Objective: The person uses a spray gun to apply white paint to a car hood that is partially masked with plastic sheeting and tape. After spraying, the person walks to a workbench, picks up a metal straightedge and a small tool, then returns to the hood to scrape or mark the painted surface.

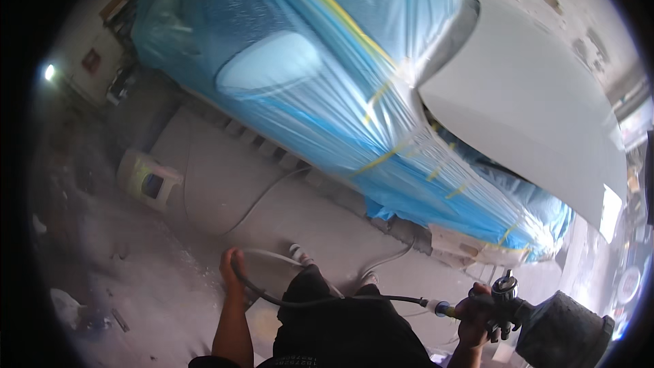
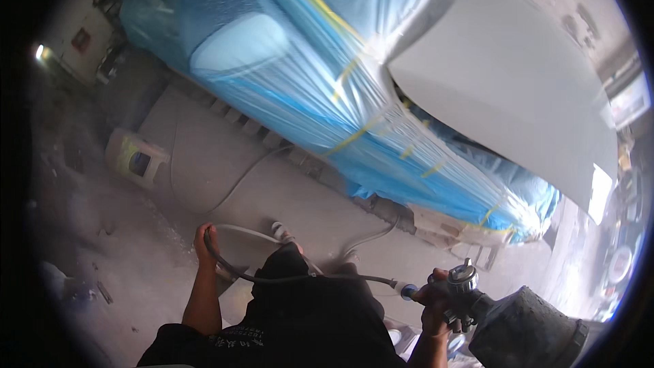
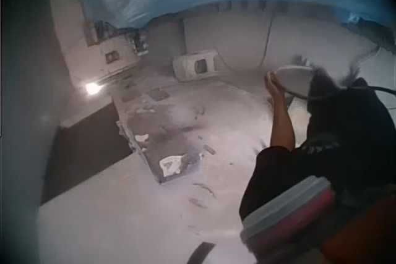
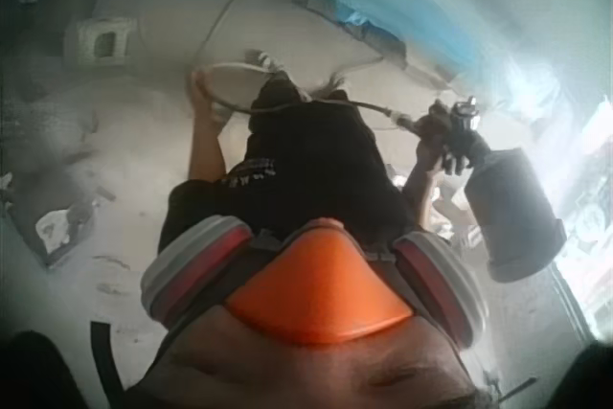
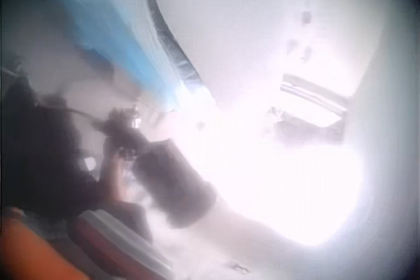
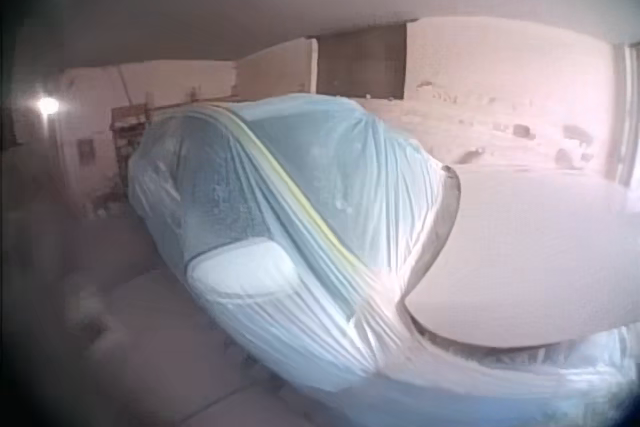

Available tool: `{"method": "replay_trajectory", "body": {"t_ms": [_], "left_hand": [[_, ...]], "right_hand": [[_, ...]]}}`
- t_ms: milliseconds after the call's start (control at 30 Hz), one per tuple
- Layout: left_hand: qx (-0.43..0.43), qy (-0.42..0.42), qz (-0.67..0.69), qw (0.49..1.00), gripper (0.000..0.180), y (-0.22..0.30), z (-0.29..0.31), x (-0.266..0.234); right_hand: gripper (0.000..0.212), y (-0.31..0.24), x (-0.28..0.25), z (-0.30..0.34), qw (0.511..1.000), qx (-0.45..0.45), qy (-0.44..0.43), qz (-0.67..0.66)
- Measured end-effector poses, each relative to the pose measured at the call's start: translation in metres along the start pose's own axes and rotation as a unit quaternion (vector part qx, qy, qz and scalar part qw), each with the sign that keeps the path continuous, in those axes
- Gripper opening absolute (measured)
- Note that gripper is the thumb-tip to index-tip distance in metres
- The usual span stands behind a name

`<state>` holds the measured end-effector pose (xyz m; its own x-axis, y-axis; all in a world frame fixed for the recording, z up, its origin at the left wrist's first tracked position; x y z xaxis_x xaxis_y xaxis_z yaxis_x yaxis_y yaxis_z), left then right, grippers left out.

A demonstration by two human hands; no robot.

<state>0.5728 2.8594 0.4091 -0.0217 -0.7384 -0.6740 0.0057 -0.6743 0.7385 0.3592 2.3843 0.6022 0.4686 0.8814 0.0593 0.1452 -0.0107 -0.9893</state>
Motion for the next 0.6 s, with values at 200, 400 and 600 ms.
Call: {"method": "replay_trajectory", "body": {"t_ms": [200,400,600], "left_hand": [[-0.045,0.122,0.007,0.991,0.023,-0.106,-0.017,-0.079],[-0.146,0.19,0.058,0.969,0.02,-0.18,-0.027,-0.174],[-0.165,0.288,-0.01,0.943,0.019,-0.217,-0.037,-0.255]], "right_hand": [[0.039,0.007,0.136,-0.064,0.996,0.03,-0.083,0.011],[0.04,0.014,0.317,-0.114,0.977,-0.027,-0.21,-0.018],[0.057,0.014,0.463,-0.179,0.937,-0.109,-0.331,0.008]]}}
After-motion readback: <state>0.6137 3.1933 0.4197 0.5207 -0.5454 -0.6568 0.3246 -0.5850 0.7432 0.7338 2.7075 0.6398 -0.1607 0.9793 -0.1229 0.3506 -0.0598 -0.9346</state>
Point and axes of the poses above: each hand's wrist, its own z-axis away from the middle knuckle, its own x-axis out of the palm, y = z × x, the point moved 2 cm from there along -z, towards the middle knuckle, and after that the axes turned 15 degrees about -y, right-handed, at the moved point
